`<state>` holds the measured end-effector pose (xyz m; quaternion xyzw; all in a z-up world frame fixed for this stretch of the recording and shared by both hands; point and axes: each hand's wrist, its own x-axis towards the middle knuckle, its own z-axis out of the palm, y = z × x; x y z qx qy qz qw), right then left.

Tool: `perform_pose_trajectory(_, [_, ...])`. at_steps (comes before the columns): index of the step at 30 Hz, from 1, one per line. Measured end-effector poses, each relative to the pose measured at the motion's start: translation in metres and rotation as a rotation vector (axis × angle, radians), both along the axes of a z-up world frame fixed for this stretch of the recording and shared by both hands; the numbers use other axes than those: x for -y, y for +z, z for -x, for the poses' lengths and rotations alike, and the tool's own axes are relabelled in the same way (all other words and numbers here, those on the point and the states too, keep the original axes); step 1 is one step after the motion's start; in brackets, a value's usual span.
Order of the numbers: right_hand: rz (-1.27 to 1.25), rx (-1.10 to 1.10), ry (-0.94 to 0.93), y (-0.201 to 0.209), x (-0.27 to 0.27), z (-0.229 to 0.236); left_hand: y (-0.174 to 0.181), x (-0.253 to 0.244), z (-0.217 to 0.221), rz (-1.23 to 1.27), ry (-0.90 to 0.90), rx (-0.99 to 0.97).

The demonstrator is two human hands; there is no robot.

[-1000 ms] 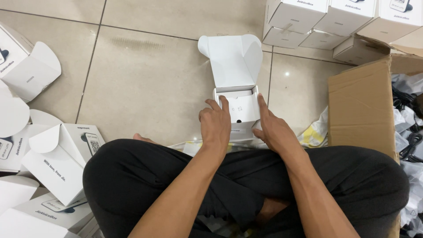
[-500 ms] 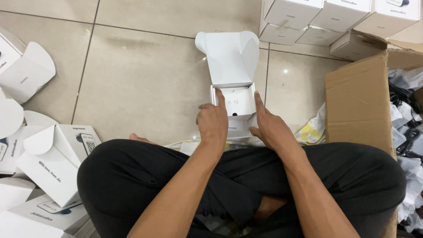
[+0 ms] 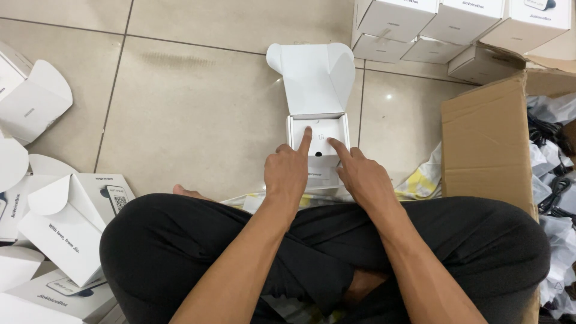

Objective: The person packs electronic devices, cables, and instruction sheets into white product boxes.

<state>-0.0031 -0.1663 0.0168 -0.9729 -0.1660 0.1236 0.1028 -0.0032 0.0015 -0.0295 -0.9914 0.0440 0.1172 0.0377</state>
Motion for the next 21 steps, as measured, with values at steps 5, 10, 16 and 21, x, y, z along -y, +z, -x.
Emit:
perform_pose_trajectory(5, [0.025, 0.048, -0.027, -0.002, -0.004, 0.0, 0.01, 0.0, 0.0, -0.047, -0.022, -0.034])
perform_pose_trajectory(10, [0.046, 0.115, -0.056, -0.02, 0.001, -0.007, 0.018, 0.002, -0.003, -0.032, -0.03, -0.05])
perform_pose_trajectory(16, [0.18, 0.141, -0.076, -0.021, -0.008, -0.011, 0.01, 0.003, 0.001, -0.02, -0.036, 0.004])
perform_pose_trajectory(21, [0.171, 0.206, -0.034, -0.028, -0.01, -0.014, 0.005, 0.001, -0.001, -0.023, -0.04, 0.004])
